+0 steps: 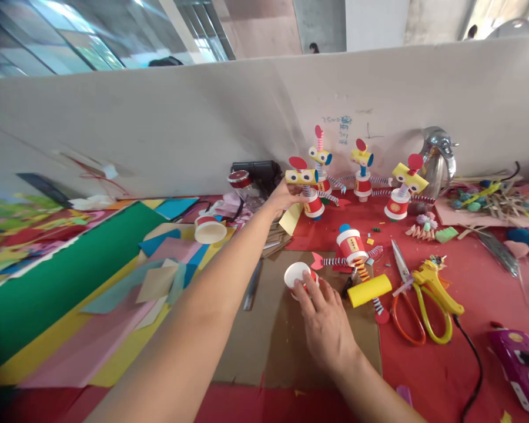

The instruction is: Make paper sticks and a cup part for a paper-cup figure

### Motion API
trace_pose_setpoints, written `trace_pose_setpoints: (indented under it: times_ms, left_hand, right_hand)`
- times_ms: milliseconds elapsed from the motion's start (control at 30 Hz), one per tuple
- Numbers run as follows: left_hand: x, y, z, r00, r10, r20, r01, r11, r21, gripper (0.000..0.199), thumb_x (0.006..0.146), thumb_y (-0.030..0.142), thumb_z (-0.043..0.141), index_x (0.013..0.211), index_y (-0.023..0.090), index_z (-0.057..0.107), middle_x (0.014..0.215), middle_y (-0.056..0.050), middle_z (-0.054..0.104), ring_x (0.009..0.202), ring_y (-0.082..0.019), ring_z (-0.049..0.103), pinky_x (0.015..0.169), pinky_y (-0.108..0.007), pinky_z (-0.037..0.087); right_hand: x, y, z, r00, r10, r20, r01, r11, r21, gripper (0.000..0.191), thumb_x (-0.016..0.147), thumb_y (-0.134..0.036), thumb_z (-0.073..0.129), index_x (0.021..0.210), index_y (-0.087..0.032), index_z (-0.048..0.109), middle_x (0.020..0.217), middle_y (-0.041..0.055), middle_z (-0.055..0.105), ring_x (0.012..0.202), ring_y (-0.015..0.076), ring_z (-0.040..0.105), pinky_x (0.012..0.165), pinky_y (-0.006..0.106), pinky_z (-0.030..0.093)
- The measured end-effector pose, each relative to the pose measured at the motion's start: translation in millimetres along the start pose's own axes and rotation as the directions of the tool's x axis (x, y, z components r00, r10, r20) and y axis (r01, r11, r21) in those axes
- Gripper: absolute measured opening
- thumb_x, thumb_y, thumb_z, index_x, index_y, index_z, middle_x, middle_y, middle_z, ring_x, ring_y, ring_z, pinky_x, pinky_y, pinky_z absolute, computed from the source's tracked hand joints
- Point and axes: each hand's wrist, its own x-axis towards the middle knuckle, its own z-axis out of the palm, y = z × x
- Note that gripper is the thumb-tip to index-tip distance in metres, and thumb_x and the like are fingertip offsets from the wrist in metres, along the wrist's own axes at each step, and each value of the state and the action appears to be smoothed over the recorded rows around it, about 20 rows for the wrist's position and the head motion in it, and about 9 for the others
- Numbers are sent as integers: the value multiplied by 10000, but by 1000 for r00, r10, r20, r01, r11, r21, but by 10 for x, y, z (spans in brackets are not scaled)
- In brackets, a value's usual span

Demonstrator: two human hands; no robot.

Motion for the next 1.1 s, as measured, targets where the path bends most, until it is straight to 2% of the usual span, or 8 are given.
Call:
trace_pose_setpoints:
  times_ms: [167, 333, 500, 700, 867, 1100]
  left_hand:
    - [24, -47, -22, 994, 34, 104, -41, 997, 70, 762, 409, 172, 905, 1040, 217, 480, 933, -21, 705, 1012, -265, 679, 980, -447, 474]
    - [72, -56, -25, 986, 77, 149, -92, 991, 101, 780, 423, 218, 910, 1054, 219, 451, 962, -32, 695, 1020, -260, 669, 990, -451, 461]
    - [99, -9, 25, 989, 68, 130, -78, 994, 74, 746, 426, 202, 905, 1041, 214, 483, 993, -45, 711, 1024, -247, 671, 959, -403, 483]
    - [156, 26, 28, 993, 19, 120, -23, 999, 39, 791, 350, 167, 922, 1030, 190, 520, 992, -72, 731, 1006, -259, 685, 934, -381, 502]
    - [174, 17, 9, 987, 22, 158, -23, 1000, 5, 801, 387, 162, 912, 1066, 208, 489, 982, -51, 731, 1040, -250, 683, 992, -384, 471]
    - [142, 0, -54, 987, 34, 156, -36, 999, 6, 832, 421, 161, 901, 1113, 225, 443, 979, -27, 702, 1052, -242, 670, 971, -387, 481]
  right_hand:
    - [2, 6, -4, 1000, -7, -11, 6, 1000, -20, 669, 865, -16, 438, 1499, -230, 423, 1576, 85, 406, 1274, 302, 530, 966, 479, 540]
    - [5, 12, -1, 1000, -16, -13, 16, 1000, -14, 674, 869, -12, 431, 1505, -234, 414, 1561, 78, 433, 1271, 293, 531, 974, 463, 539]
    - [-10, 13, 17, 1000, 16, -17, -15, 1000, 18, 710, 866, -11, 452, 1521, -274, 379, 1578, 57, 409, 1295, 283, 508, 999, 469, 524]
    - [-22, 4, 18, 1000, 23, 9, -23, 1000, 15, 737, 856, -7, 453, 1531, -287, 360, 1586, 45, 394, 1320, 283, 498, 1016, 474, 518]
    - [-16, -3, -2, 1000, 10, 13, -10, 1000, 15, 695, 863, -8, 436, 1509, -264, 406, 1585, 54, 394, 1313, 292, 503, 997, 476, 532]
    - [-30, -1, 8, 1000, 0, -15, 0, 1000, 11, 726, 862, -6, 439, 1534, -268, 355, 1586, 57, 393, 1292, 289, 518, 990, 472, 537]
